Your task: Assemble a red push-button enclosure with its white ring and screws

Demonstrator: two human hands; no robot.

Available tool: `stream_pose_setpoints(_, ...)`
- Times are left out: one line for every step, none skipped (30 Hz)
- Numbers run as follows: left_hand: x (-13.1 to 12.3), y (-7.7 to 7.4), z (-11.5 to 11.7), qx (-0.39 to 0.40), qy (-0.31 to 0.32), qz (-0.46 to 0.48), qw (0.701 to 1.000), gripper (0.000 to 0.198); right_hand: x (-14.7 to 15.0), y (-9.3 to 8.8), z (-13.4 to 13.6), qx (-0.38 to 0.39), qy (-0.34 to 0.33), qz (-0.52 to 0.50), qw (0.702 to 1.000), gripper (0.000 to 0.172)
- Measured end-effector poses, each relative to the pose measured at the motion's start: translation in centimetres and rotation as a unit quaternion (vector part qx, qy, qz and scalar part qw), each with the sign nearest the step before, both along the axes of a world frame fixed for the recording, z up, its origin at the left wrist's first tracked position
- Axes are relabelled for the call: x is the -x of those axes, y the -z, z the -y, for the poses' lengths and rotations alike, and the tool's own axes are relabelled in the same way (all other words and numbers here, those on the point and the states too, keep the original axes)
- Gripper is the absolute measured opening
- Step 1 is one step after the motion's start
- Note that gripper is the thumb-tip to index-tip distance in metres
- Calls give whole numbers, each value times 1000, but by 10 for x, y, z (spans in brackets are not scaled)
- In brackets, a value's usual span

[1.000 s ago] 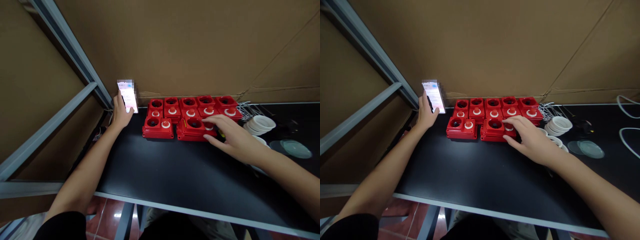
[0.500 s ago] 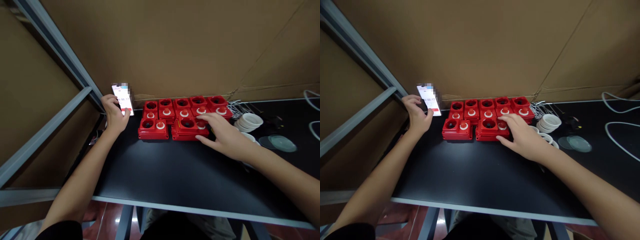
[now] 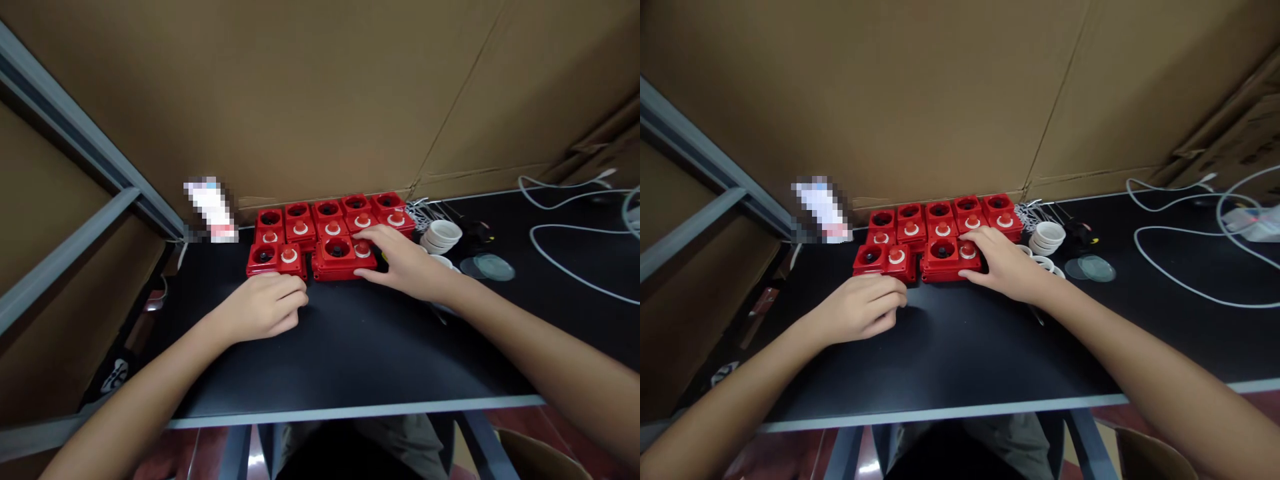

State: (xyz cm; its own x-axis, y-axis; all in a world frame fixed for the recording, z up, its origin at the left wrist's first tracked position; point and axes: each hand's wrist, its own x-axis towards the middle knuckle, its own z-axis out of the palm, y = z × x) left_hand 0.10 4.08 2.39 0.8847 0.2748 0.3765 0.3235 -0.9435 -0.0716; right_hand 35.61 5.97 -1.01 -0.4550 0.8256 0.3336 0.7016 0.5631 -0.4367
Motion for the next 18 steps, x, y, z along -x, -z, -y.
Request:
stream_pose_setpoints(-1, 3, 0, 5, 2, -7, 1000, 21, 0, -1, 0, 0, -2, -4, 1000, 59)
stream_pose_setpoints(-2, 6, -1, 10, 2, -11, 1000, 22, 0, -1, 1, -1, -4, -8, 1000, 59)
stream_pose_setpoints(-2, 7, -2, 14, 2, -14, 1000, 22, 0, -1, 1, -2, -7, -13, 1000, 59)
stream_pose_setpoints(-2, 9, -3, 17, 1, -15, 1000, 22, 1, -2, 1, -3, -10, -18, 1000, 60)
stream_pose_setpoints(-3, 9, -3, 20, 1, -16, 1000, 22, 1, -2, 2, -5, -14, -23, 1000, 60)
stream_pose_setpoints(-3, 10, -4, 22, 0, -15, 1000, 22, 2, -2, 2, -8, -17, -29, 999, 60)
stream_pose_setpoints(-3, 9, -4, 23, -2, -14, 1000, 22, 2, -3, 2, -13, -20, -34, 999, 60)
stream_pose_setpoints(-3, 9, -4, 23, -4, -11, 1000, 21, 2, -5, 3, -20, -21, -41, 999, 60)
stream_pose_setpoints(-3, 8, -3, 22, -8, -6, 1000, 20, 3, -6, 3, -28, -22, -47, 998, 60)
stream_pose_setpoints(-3, 8, -3, 20, -15, 4, 1000, 19, 3, -9, 5, -35, -22, -54, 998, 61)
stream_pose_setpoints(-3, 7, -2, 17, -25, 18, 999, 17, 3, -11, 6, -44, -21, -60, 997, 61)
stream_pose_setpoints(-2, 6, -2, 14, -36, 36, 999, 14, 4, -14, 9, -51, -23, -65, 996, 62)
stream_pose_setpoints(0, 4, -2, 10, -47, 56, 997, 11, 4, -18, 11, -55, -31, -68, 996, 64)
stream_pose_setpoints(2, 3, -2, 9, -57, 76, 995, 8, 5, -20, 15, -52, -49, -69, 995, 67)
stream_pose_setpoints(3, 1, -2, 13, -64, 93, 994, 11, 7, -23, 18, -44, -74, -68, 994, 70)
stream_pose_setpoints(5, -1, -2, 24, -69, 103, 992, 18, 9, -25, 22, -32, -102, -64, 992, 73)
stream_pose_setpoints(6, -2, -1, 51, -73, 107, 990, 27, 11, -25, 26, -17, -130, -58, 990, 76)
stream_pose_setpoints(6, -3, -1, 79, -71, 102, 989, 37, 14, -25, 29, -2, -155, -49, 987, 78)
